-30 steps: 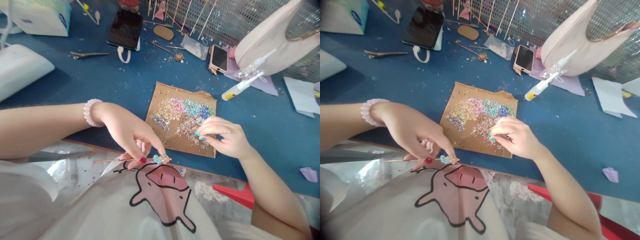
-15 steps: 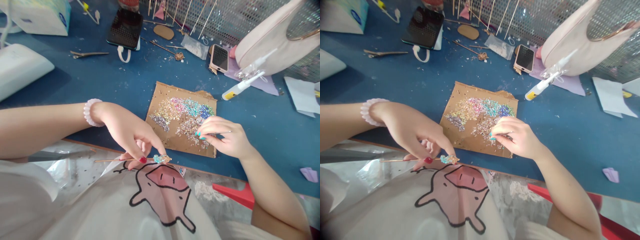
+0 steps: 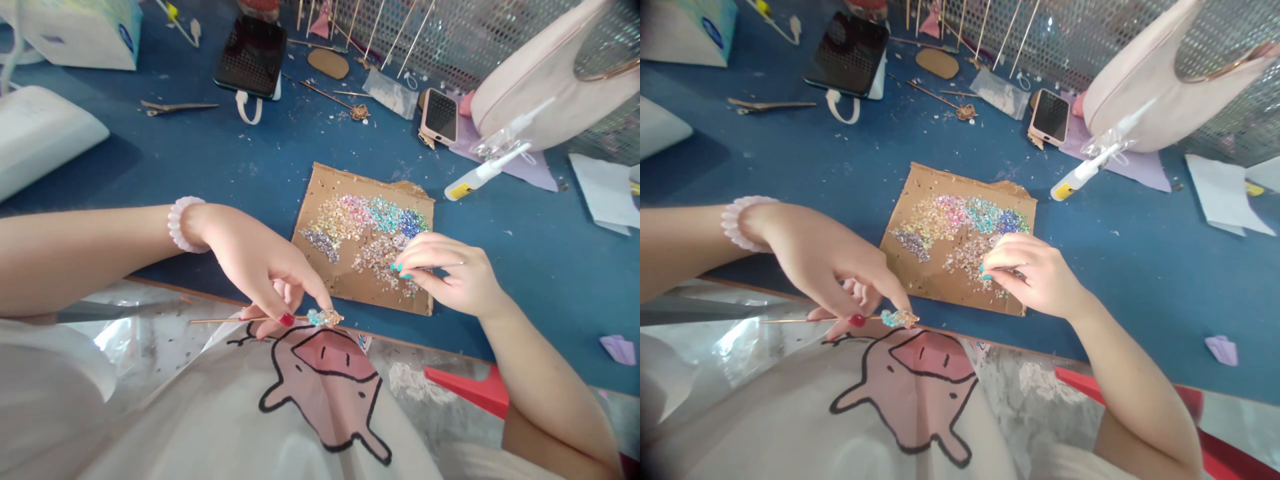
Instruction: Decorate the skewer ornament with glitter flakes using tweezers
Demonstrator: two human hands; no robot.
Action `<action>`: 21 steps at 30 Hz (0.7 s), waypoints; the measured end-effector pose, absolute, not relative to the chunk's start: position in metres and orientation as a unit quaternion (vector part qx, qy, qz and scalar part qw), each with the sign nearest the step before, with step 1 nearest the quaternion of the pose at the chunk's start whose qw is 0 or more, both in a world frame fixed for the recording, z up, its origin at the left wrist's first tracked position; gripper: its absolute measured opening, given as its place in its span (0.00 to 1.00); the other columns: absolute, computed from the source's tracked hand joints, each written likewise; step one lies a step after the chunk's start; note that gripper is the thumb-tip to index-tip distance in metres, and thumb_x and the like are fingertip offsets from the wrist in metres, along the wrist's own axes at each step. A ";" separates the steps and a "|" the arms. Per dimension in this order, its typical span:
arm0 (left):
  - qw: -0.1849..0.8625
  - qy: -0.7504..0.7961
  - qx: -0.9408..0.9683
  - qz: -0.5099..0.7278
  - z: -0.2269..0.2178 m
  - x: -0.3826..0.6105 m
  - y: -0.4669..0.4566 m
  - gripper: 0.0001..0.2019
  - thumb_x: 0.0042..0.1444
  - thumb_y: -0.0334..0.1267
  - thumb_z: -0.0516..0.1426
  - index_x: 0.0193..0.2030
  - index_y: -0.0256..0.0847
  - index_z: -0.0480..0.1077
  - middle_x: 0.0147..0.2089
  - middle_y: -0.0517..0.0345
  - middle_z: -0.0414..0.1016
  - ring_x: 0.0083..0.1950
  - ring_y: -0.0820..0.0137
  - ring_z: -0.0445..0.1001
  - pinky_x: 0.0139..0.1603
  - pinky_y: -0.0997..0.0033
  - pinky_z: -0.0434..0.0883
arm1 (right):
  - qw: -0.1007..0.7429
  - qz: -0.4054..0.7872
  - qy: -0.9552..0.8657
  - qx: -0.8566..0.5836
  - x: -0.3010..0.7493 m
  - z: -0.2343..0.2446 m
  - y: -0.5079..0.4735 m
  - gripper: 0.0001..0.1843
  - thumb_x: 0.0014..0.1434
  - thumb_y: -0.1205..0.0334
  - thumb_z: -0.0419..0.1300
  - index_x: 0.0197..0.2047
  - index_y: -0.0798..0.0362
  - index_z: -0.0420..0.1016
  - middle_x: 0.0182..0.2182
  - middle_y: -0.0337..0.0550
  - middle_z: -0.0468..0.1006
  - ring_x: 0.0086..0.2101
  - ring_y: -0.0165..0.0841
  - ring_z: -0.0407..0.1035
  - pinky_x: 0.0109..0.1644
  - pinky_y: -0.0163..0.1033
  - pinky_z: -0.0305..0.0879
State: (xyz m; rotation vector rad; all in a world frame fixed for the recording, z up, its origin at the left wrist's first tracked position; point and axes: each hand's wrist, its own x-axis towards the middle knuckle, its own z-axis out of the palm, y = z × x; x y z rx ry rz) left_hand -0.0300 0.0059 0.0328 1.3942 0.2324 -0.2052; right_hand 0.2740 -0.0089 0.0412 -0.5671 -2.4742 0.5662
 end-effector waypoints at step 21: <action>0.736 0.056 0.645 -0.199 0.040 -0.026 0.016 0.29 0.58 0.40 0.57 0.65 0.72 0.61 0.34 0.73 0.81 0.25 0.68 0.76 0.25 0.69 0.69 | 0.264 0.207 -0.918 -0.211 0.273 0.043 -0.010 0.07 0.63 0.72 0.61 0.37 0.50 0.74 0.30 0.41 0.80 0.33 0.34 0.75 0.39 0.43 0.74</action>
